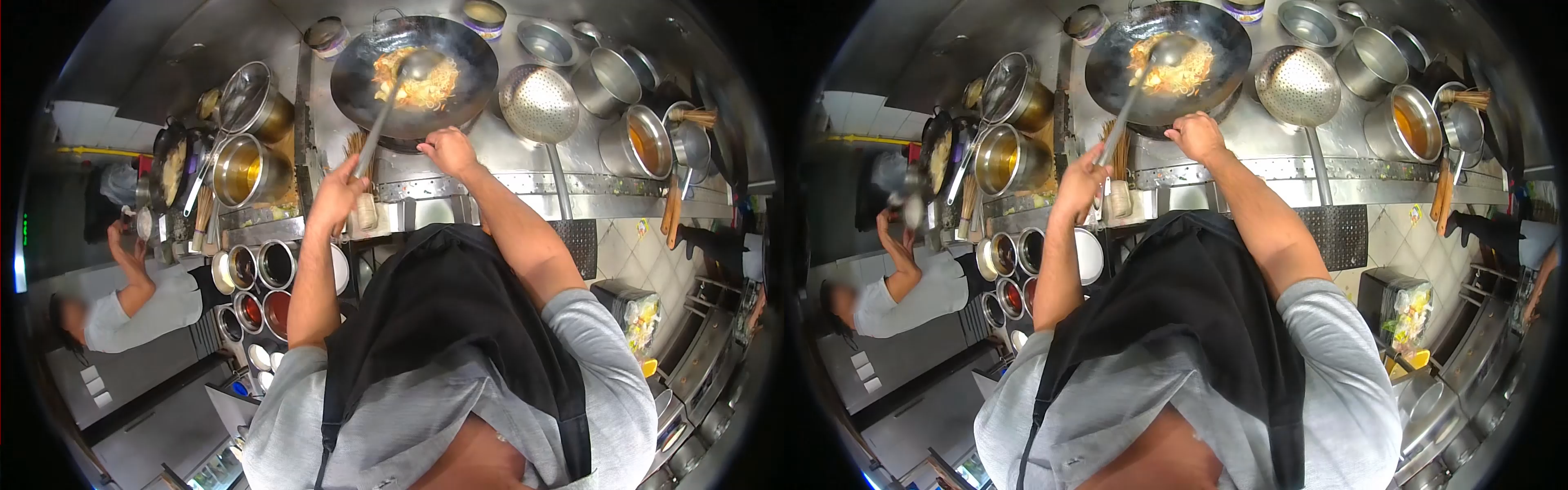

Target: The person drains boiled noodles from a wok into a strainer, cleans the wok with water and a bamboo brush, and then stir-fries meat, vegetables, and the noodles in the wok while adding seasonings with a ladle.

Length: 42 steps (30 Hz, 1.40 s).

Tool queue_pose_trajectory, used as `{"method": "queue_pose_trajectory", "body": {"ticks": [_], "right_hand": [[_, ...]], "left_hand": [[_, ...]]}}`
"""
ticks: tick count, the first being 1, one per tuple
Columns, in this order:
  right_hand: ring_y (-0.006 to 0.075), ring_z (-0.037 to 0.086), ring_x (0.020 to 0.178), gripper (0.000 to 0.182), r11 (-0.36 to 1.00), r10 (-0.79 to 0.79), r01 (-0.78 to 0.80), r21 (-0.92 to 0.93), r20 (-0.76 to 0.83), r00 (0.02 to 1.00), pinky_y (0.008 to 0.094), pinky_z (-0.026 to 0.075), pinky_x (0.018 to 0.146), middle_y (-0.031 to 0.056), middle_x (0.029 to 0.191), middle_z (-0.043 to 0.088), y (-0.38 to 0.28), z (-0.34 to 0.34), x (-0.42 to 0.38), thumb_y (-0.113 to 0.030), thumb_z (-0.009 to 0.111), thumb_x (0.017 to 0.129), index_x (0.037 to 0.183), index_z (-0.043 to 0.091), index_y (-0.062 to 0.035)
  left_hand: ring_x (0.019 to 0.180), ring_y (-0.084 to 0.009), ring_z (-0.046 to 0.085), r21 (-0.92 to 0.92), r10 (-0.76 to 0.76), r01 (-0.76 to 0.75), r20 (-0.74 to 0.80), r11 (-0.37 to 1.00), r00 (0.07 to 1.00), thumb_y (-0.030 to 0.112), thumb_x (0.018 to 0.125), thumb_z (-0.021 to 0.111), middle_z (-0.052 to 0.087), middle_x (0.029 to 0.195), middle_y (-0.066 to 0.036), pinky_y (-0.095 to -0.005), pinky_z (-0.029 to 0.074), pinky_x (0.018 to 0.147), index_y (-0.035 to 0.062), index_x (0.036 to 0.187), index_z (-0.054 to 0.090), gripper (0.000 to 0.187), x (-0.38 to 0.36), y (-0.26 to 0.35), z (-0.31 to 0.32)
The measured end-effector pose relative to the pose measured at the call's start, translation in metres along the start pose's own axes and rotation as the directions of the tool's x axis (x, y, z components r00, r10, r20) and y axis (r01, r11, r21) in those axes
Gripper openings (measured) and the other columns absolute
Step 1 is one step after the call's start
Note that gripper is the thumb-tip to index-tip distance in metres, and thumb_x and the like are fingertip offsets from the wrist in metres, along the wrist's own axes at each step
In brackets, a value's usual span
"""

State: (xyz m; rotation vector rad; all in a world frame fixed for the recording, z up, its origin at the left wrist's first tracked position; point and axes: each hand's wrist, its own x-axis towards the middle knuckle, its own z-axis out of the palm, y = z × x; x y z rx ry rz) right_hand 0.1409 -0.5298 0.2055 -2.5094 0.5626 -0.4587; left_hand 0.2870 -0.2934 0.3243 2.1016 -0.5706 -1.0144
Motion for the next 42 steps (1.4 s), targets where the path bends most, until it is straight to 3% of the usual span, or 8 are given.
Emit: {"method": "queue_pose_trajectory", "body": {"ticks": [4, 9, 14, 17, 30, 33, 37, 42], "right_hand": [[0.0321, 0.067, 0.095, 0.029, 0.997, 0.077, -0.077, -0.01, 0.055, 0.995, 0.0425, 0.05, 0.093, 0.013, 0.092, 0.074, -0.003, 0.0, 0.001, -0.036, 0.072, 0.091, 0.084, 0.075, -0.0075], [0.0346, 0.065, 0.099, 0.029, 0.995, 0.096, -0.096, -0.014, 0.077, 0.992, 0.0449, 0.052, 0.091, 0.0126, 0.093, 0.074, 0.002, 0.004, 0.003, -0.037, 0.072, 0.09, 0.086, 0.076, -0.0094], [0.0342, 0.066, 0.098, 0.028, 0.994, 0.108, -0.108, -0.002, 0.05, 0.993, 0.0442, 0.051, 0.093, 0.0131, 0.093, 0.074, -0.001, 0.0, 0.003, -0.037, 0.072, 0.091, 0.086, 0.076, -0.0092], [0.0332, 0.067, 0.097, 0.029, 0.995, 0.098, -0.098, 0.0, 0.055, 0.994, 0.0437, 0.049, 0.095, 0.0141, 0.092, 0.074, 0.001, 0.002, 0.001, -0.036, 0.071, 0.091, 0.086, 0.075, -0.0082], [0.0371, 0.065, 0.098, 0.03, 0.997, 0.079, -0.079, -0.001, 0.107, 0.991, 0.046, 0.048, 0.094, 0.016, 0.096, 0.073, -0.001, -0.004, 0.002, -0.034, 0.065, 0.095, 0.087, 0.073, -0.0057], [0.0378, 0.065, 0.098, 0.03, 0.997, 0.074, -0.072, -0.019, 0.124, 0.99, 0.0466, 0.049, 0.094, 0.0157, 0.097, 0.073, -0.002, -0.006, 0.003, -0.033, 0.065, 0.096, 0.086, 0.073, -0.0059], [0.0375, 0.065, 0.098, 0.03, 0.997, 0.078, -0.077, -0.007, 0.122, 0.99, 0.0464, 0.049, 0.094, 0.0155, 0.096, 0.073, -0.003, -0.008, 0.002, -0.034, 0.065, 0.096, 0.087, 0.073, -0.0063], [0.0371, 0.065, 0.099, 0.031, 0.998, 0.067, -0.067, -0.005, 0.1, 0.993, 0.0465, 0.048, 0.094, 0.0153, 0.096, 0.073, -0.002, -0.004, 0.001, -0.035, 0.064, 0.096, 0.087, 0.073, -0.0059]], "left_hand": [[0.113, -0.0362, 0.068, 0.311, 0.24, -0.173, -0.195, 0.935, 0.951, 0.021, 0.09, 0.071, 0.068, 0.123, -0.025, -0.0425, 0.052, 0.096, 0.0066, 0.15, 0.049, 0.066, 0.06, -0.002, -0.006], [0.121, -0.043, 0.061, 0.354, 0.158, -0.053, -0.275, 0.934, 0.948, 0.027, 0.09, 0.068, 0.065, 0.129, -0.026, -0.0472, 0.049, 0.102, 0.0116, 0.149, 0.051, 0.063, 0.093, -0.013, 0.014], [0.055, -0.0122, 0.057, 0.141, 0.18, -0.163, -0.119, 0.977, 0.977, 0.014, 0.089, 0.073, 0.065, 0.072, -0.006, -0.0328, 0.049, 0.054, 0.003, 0.151, 0.048, 0.068, 0.036, -0.017, 0.003], [0.057, -0.0137, 0.06, -0.037, 0.18, -0.186, -0.122, 0.982, 0.976, 0.014, 0.089, 0.071, 0.064, 0.07, -0.006, -0.0334, 0.05, 0.055, 0.0033, 0.15, 0.049, 0.066, 0.033, -0.031, -0.005], [0.065, -0.0222, 0.07, 0.28, 0.218, -0.202, -0.025, 0.938, 0.976, 0.02, 0.089, 0.071, 0.075, 0.098, -0.015, -0.0378, 0.057, 0.07, 0.0127, 0.149, 0.053, 0.063, 0.127, 0.009, 0.007], [0.084, -0.0299, 0.074, 0.603, 0.574, -0.486, 0.055, 0.633, 0.817, 0.022, 0.088, 0.071, 0.076, 0.107, -0.015, -0.0401, 0.058, 0.081, 0.0228, 0.148, 0.054, 0.063, 0.123, -0.007, -0.022], [0.096, -0.0376, 0.071, 0.876, 0.39, -0.266, 0.099, 0.403, 0.915, 0.017, 0.087, 0.068, 0.074, 0.106, -0.017, -0.0454, 0.056, 0.089, 0.0309, 0.145, 0.057, 0.06, 0.071, 0.036, -0.077], [0.099, -0.0382, 0.07, 0.82, 0.451, -0.254, -0.006, 0.513, 0.893, 0.015, 0.087, 0.068, 0.073, 0.107, -0.019, -0.0476, 0.055, 0.09, 0.0274, 0.142, 0.06, 0.057, 0.021, 0.035, -0.102]]}}
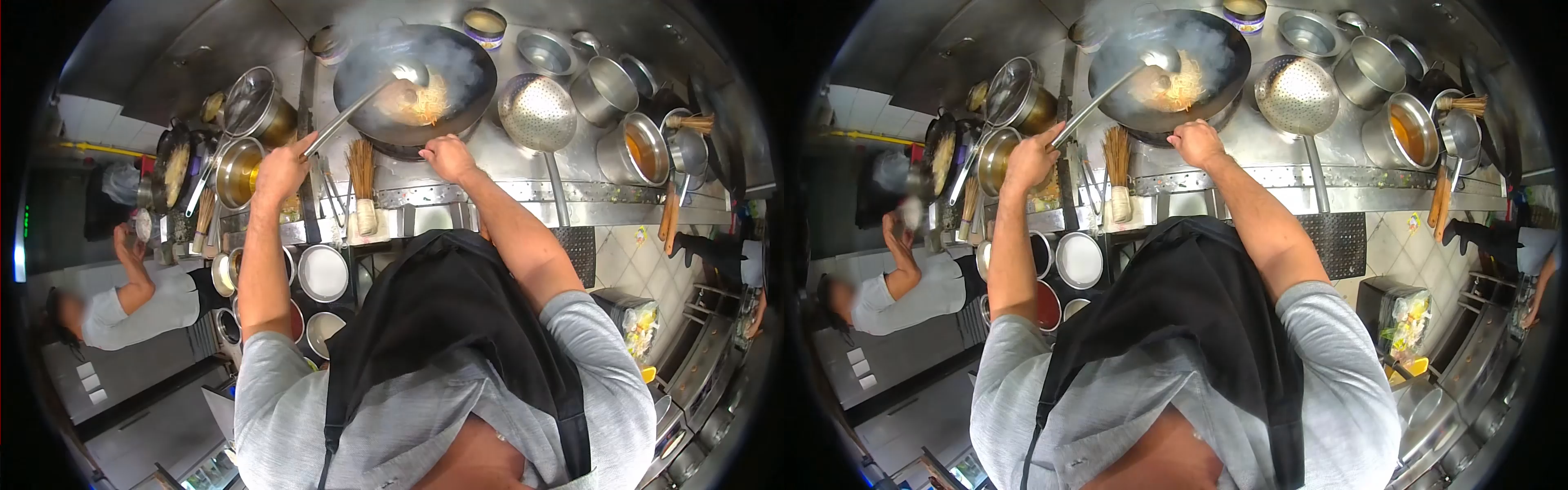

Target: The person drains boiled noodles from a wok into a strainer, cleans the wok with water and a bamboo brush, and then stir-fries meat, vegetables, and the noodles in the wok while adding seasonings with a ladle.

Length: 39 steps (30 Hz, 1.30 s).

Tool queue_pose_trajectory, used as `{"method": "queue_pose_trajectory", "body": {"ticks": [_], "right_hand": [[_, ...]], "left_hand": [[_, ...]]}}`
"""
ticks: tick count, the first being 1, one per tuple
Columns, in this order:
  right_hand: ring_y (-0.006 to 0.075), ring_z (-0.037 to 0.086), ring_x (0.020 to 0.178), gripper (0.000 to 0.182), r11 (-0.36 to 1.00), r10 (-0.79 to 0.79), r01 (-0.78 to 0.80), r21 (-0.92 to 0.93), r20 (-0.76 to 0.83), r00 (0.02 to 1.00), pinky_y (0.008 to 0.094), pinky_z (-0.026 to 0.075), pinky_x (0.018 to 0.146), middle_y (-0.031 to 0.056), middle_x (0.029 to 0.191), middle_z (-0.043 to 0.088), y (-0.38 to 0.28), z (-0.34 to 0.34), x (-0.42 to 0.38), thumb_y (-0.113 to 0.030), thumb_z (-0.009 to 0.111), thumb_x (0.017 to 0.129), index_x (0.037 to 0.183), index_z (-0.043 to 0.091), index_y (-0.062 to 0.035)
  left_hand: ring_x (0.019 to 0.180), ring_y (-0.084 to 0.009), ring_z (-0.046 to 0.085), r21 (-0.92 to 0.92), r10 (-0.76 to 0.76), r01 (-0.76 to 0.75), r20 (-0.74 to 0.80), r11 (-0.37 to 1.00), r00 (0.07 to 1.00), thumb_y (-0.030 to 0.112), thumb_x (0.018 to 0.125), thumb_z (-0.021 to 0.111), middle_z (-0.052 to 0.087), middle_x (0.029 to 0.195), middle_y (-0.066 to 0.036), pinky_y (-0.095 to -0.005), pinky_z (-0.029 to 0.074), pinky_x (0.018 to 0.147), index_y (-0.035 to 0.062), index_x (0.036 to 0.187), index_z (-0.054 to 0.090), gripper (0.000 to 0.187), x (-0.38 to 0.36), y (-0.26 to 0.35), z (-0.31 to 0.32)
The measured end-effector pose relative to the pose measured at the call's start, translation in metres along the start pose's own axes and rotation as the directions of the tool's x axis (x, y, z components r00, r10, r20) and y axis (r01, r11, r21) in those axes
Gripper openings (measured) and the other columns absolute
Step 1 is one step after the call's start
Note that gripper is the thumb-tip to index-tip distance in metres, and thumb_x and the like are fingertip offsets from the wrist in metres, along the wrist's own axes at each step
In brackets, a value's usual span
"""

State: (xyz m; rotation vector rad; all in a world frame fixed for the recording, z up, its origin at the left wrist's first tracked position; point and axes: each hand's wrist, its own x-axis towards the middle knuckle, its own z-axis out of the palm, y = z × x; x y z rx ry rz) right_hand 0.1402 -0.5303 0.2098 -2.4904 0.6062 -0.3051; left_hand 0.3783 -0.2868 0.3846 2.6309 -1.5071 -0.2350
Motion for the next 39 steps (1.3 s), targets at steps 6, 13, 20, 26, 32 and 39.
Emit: {"method": "queue_pose_trajectory", "body": {"ticks": [6, 13, 20, 26, 32, 39], "right_hand": [[0.0365, 0.064, 0.1, 0.031, 1.0, -0.003, 0.003, -0.013, 0.004, 1.0, 0.0457, 0.049, 0.094, 0.0144, 0.097, 0.074, 0.001, 0.0, 0.001, -0.034, 0.064, 0.096, 0.088, 0.073, -0.0058], [0.0373, 0.064, 0.097, 0.031, 1.0, -0.014, 0.014, 0.003, -0.018, 1.0, 0.0458, 0.049, 0.094, 0.0155, 0.093, 0.073, 0.001, 0.002, 0.001, -0.034, 0.065, 0.096, 0.087, 0.073, -0.0055], [0.037, 0.064, 0.096, 0.03, 1.0, -0.023, 0.023, 0.007, -0.018, 1.0, 0.0459, 0.049, 0.093, 0.0155, 0.093, 0.073, 0.003, 0.002, 0.002, -0.033, 0.066, 0.095, 0.085, 0.073, -0.0057], [0.0358, 0.065, 0.095, 0.029, 0.999, -0.03, 0.031, 0.016, -0.039, 0.999, 0.0453, 0.049, 0.093, 0.0155, 0.092, 0.073, 0.0, -0.002, -0.003, -0.032, 0.066, 0.095, 0.085, 0.073, -0.0054], [0.0342, 0.066, 0.094, 0.029, 0.999, -0.05, 0.05, -0.005, -0.047, 0.998, 0.0446, 0.048, 0.095, 0.0153, 0.092, 0.073, 0.003, 0.003, 0.0, -0.031, 0.067, 0.095, 0.085, 0.072, -0.0047], [0.0349, 0.065, 0.099, 0.023, 0.998, -0.059, 0.059, 0.003, 0.003, 0.998, 0.0441, 0.047, 0.099, 0.0159, 0.099, 0.072, 0.002, -0.001, 0.0, -0.026, 0.068, 0.094, 0.098, 0.074, -0.0042]], "left_hand": [[0.1, -0.0357, 0.071, -0.503, -0.22, 0.151, -0.082, 0.851, 0.972, 0.02, 0.088, 0.071, 0.071, 0.114, -0.024, -0.0415, 0.054, 0.091, 0.0101, 0.145, 0.056, 0.059, 0.024, -0.003, 0.092], [0.052, -0.0179, 0.063, -0.703, -0.373, 0.307, 0.065, 0.642, 0.926, 0.016, 0.087, 0.069, 0.072, 0.08, -0.013, -0.0351, 0.052, 0.054, 0.0033, 0.146, 0.054, 0.062, 0.039, 0.044, 0.137], [0.051, -0.0117, 0.053, -0.807, -0.255, 0.273, 0.157, 0.524, 0.954, 0.011, 0.09, 0.068, 0.064, 0.075, -0.005, -0.0316, 0.047, 0.05, 0.0004, 0.148, 0.05, 0.062, 0.011, 0.038, 0.134], [0.053, -0.0093, 0.049, -0.772, -0.234, 0.329, 0.237, 0.544, 0.943, 0.007, 0.092, 0.068, 0.056, 0.068, 0.0, -0.0292, 0.042, 0.051, 0.0018, 0.151, 0.047, 0.063, -0.067, 0.068, 0.069], [0.06, -0.0156, 0.059, -0.607, -0.18, 0.448, 0.451, 0.657, 0.874, 0.01, 0.092, 0.07, 0.064, 0.074, -0.006, -0.0317, 0.05, 0.062, 0.0086, 0.148, 0.053, 0.058, -0.118, 0.059, 0.043], [0.1, -0.0312, 0.071, -0.563, -0.241, 0.355, 0.27, 0.747, 0.932, 0.014, 0.09, 0.07, 0.072, 0.11, -0.02, -0.0379, 0.053, 0.09, 0.0094, 0.147, 0.053, 0.06, -0.112, 0.063, 0.08]]}}
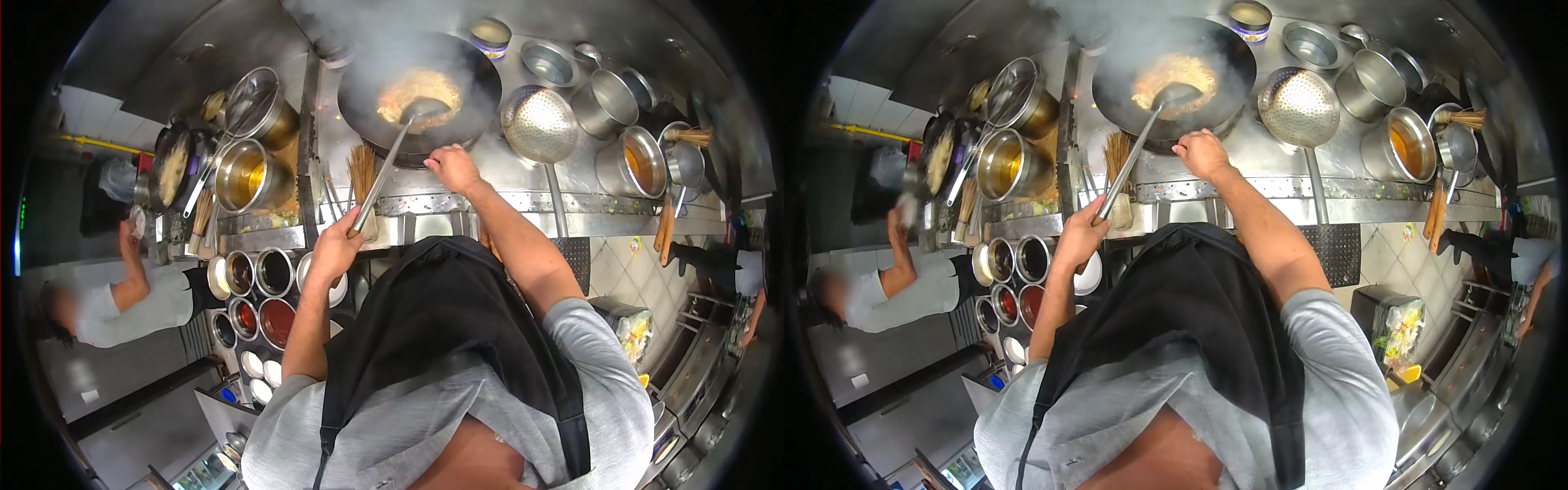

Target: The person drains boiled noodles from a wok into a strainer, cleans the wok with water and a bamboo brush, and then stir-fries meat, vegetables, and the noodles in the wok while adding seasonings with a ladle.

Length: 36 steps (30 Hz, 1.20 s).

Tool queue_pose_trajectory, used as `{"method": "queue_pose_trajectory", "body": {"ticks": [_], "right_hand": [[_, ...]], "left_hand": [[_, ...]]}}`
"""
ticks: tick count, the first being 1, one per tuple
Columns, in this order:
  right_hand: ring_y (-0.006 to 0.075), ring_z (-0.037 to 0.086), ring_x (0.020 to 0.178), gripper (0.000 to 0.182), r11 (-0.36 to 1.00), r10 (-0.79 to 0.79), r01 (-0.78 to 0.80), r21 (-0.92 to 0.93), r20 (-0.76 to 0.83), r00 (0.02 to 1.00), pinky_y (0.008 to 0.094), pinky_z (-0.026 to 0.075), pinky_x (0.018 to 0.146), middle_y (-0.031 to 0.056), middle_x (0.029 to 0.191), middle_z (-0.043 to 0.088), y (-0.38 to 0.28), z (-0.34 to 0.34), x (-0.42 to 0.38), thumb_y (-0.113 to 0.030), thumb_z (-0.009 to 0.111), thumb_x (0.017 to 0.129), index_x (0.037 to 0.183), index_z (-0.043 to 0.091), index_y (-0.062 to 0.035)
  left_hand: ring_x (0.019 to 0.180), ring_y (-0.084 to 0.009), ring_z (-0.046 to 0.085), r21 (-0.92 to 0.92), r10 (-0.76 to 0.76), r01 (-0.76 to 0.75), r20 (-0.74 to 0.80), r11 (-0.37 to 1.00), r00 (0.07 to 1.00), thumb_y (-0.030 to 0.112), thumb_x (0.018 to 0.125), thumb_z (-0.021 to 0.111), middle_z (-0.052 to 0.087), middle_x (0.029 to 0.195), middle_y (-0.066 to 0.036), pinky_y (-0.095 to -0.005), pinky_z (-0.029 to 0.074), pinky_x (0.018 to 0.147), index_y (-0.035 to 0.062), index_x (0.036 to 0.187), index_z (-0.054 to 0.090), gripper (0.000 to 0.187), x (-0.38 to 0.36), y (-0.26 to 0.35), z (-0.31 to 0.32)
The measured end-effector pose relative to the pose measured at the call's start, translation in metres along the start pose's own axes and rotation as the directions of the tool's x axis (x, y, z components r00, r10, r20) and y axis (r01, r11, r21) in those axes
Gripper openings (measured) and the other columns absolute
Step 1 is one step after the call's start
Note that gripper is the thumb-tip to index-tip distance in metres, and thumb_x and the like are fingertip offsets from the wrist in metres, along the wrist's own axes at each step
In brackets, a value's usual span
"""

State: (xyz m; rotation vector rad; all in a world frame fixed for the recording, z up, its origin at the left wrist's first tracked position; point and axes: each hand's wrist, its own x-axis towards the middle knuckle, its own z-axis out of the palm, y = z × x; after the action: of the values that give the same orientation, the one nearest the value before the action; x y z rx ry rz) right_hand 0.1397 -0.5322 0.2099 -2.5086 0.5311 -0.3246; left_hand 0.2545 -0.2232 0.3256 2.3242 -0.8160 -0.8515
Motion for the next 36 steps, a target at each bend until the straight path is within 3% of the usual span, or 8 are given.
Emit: {"method": "queue_pose_trajectory", "body": {"ticks": [6, 12, 20, 22, 24, 30, 33, 36], "right_hand": [[0.0363, 0.061, 0.113, 0.037, 0.976, 0.046, 0.052, 0.213, -0.433, 0.9, 0.043, 0.047, 0.102, 0.0172, 0.122, 0.066, -0.041, -0.026, -0.068, -0.008, 0.068, 0.091, 0.128, 0.064, -0.0051], [0.0385, 0.071, 0.088, 0.017, 0.914, 0.401, -0.339, 0.223, -0.363, 0.841, 0.0445, 0.056, 0.083, 0.0184, 0.099, 0.073, -0.009, -0.005, -0.245, -0.005, 0.064, 0.092, 0.107, 0.072, -0.0013], [0.037, 0.072, 0.09, 0.02, 0.24, 0.971, -0.956, 0.171, -0.028, 0.239, 0.0411, 0.058, 0.081, 0.0204, 0.101, 0.074, 0.059, 0.075, -0.525, -0.018, 0.061, 0.094, 0.101, 0.075, -0.0056], [0.0325, 0.074, 0.087, 0.022, 0.677, 0.736, -0.655, -0.335, 0.341, 0.585, 0.0383, 0.058, 0.08, 0.0183, 0.102, 0.075, 0.117, 0.126, -0.611, -0.023, 0.069, 0.089, 0.102, 0.076, -0.0063], [0.0261, 0.073, 0.087, 0.032, 0.09, 0.751, -0.993, 0.081, 0.649, 0.121, 0.0347, 0.058, 0.081, 0.013, 0.102, 0.076, 0.134, 0.126, -0.631, -0.032, 0.077, 0.083, 0.104, 0.077, -0.0068], [0.0221, 0.069, 0.08, 0.027, 0.4, 0.847, -0.871, 0.284, 0.249, 0.47, 0.0379, 0.055, 0.076, 0.01, 0.098, 0.076, 0.187, 0.04, -0.602, -0.026, 0.061, 0.096, 0.106, 0.073, -0.0037], [0.0158, 0.065, 0.075, 0.025, 0.086, 0.892, -0.715, 0.694, 0.266, 0.365, 0.0335, 0.052, 0.066, 0.0044, 0.092, 0.073, 0.208, -0.01, -0.613, -0.029, 0.057, 0.101, 0.102, 0.07, -0.0078], [0.0133, 0.063, 0.074, 0.023, 0.003, 0.941, -0.712, 0.702, 0.239, 0.24, 0.0314, 0.05, 0.063, 0.0025, 0.089, 0.071, 0.209, -0.047, -0.647, -0.03, 0.055, 0.102, 0.106, 0.069, -0.0125]], "left_hand": [[0.069, -0.0127, 0.06, -0.165, 0.017, -0.039, -0.135, 0.986, 0.991, 0.01, 0.091, 0.07, 0.066, 0.077, -0.009, -0.0316, 0.053, 0.073, 0.007, 0.148, 0.052, 0.06, 0.022, 0.01, 0.013], [0.066, -0.0099, 0.057, -0.457, -0.04, -0.015, -0.11, 0.89, 0.993, 0.004, 0.094, 0.068, 0.065, 0.077, -0.001, -0.0258, 0.048, 0.063, 0.0061, 0.15, 0.049, 0.059, 0.059, -0.005, 0.007], [0.067, -0.0213, 0.063, 0.011, 0.074, -0.074, -0.258, 0.997, 0.963, 0.013, 0.088, 0.066, 0.069, 0.08, -0.017, -0.0377, 0.052, 0.069, 0.0045, 0.147, 0.053, 0.061, 0.046, -0.045, 0.018], [0.059, -0.0189, 0.056, 0.043, 0.094, -0.086, -0.236, 0.995, 0.967, 0.013, 0.087, 0.066, 0.063, 0.071, -0.015, -0.0377, 0.05, 0.062, 0.007, 0.146, 0.055, 0.06, 0.025, 0.003, 0.038], [0.058, -0.0157, 0.053, -0.01, 0.174, -0.181, -0.243, 0.983, 0.954, 0.011, 0.087, 0.064, 0.058, 0.066, -0.011, -0.0348, 0.048, 0.059, 0.0109, 0.147, 0.054, 0.061, 0.019, 0.038, 0.079], [0.067, -0.0114, 0.058, -0.317, 0.449, -0.451, -0.086, 0.834, 0.89, 0.01, 0.089, 0.061, 0.063, 0.074, -0.006, -0.0312, 0.05, 0.066, 0.0139, 0.151, 0.051, 0.063, 0.024, 0.196, 0.238], [0.079, -0.0198, 0.067, -0.276, 0.466, -0.429, 0.083, 0.86, 0.881, 0.014, 0.091, 0.061, 0.071, 0.088, -0.013, -0.0349, 0.053, 0.076, 0.0163, 0.15, 0.051, 0.06, 0.03, 0.285, 0.306], [0.095, -0.0321, 0.071, -0.143, 0.554, -0.537, 0.123, 0.831, 0.824, 0.017, 0.092, 0.061, 0.073, 0.103, -0.017, -0.0417, 0.054, 0.086, 0.0189, 0.149, 0.052, 0.057, 0.039, 0.35, 0.372]]}}
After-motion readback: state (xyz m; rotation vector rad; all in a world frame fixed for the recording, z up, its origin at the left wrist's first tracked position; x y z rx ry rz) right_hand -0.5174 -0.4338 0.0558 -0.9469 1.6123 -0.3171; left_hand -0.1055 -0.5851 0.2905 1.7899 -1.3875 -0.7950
